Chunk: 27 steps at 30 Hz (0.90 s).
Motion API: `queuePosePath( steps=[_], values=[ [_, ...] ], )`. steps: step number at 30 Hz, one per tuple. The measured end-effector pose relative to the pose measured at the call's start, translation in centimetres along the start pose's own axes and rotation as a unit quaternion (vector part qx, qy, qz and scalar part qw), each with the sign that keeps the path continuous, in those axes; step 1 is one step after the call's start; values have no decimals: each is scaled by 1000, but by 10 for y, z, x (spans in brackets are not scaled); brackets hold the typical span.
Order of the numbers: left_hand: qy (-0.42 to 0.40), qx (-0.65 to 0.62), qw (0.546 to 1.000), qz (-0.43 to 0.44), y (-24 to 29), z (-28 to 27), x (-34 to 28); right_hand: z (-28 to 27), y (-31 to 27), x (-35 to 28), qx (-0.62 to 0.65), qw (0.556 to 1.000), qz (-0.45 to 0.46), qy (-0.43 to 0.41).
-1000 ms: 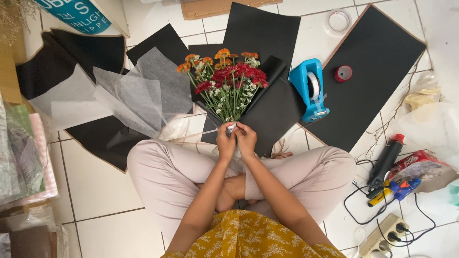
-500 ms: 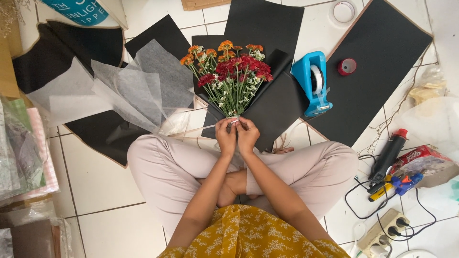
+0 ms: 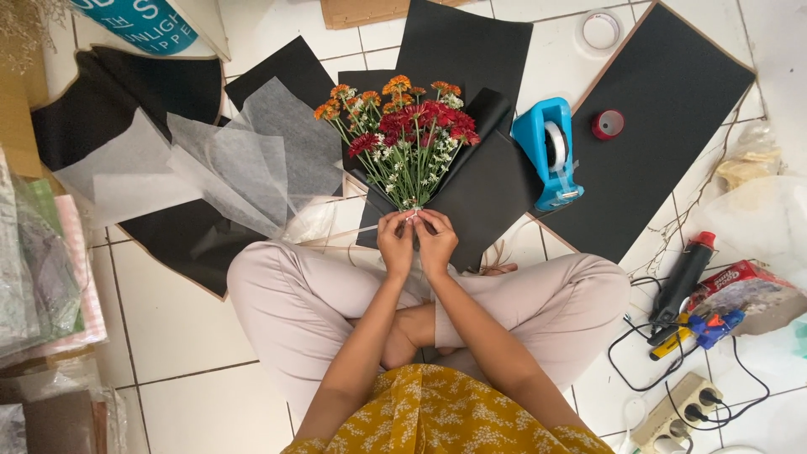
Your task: The person wraps a bouquet of red and orange flowers with black paper. They secure the paper around the stems using tape, fold the paper neatly, and adjust the wrapping to create a finished bouquet.
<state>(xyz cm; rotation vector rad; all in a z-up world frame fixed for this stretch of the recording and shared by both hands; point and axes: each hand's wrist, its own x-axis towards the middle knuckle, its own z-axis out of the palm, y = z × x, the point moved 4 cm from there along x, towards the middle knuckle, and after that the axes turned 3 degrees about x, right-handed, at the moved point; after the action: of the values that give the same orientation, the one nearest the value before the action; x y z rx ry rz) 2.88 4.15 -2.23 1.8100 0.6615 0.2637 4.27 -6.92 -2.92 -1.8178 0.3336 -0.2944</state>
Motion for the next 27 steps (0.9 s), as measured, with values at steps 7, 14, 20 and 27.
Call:
queuePosePath(
  steps=[7,14,20,27],
  values=[
    [-5,-87,996,-4,-7,1,1,-5,-32,-2,49,999,21,-5],
    [-5,-152,988,-1,-1,1,-2,2,-17,-2,118,990,64,-34],
    [-17,-172,985,11,18,5,11,6,-30,13,134,990,26,-25],
    [-16,-172,982,82,63,13,88,52,-59,85,154,987,-51,-23]
  ],
)
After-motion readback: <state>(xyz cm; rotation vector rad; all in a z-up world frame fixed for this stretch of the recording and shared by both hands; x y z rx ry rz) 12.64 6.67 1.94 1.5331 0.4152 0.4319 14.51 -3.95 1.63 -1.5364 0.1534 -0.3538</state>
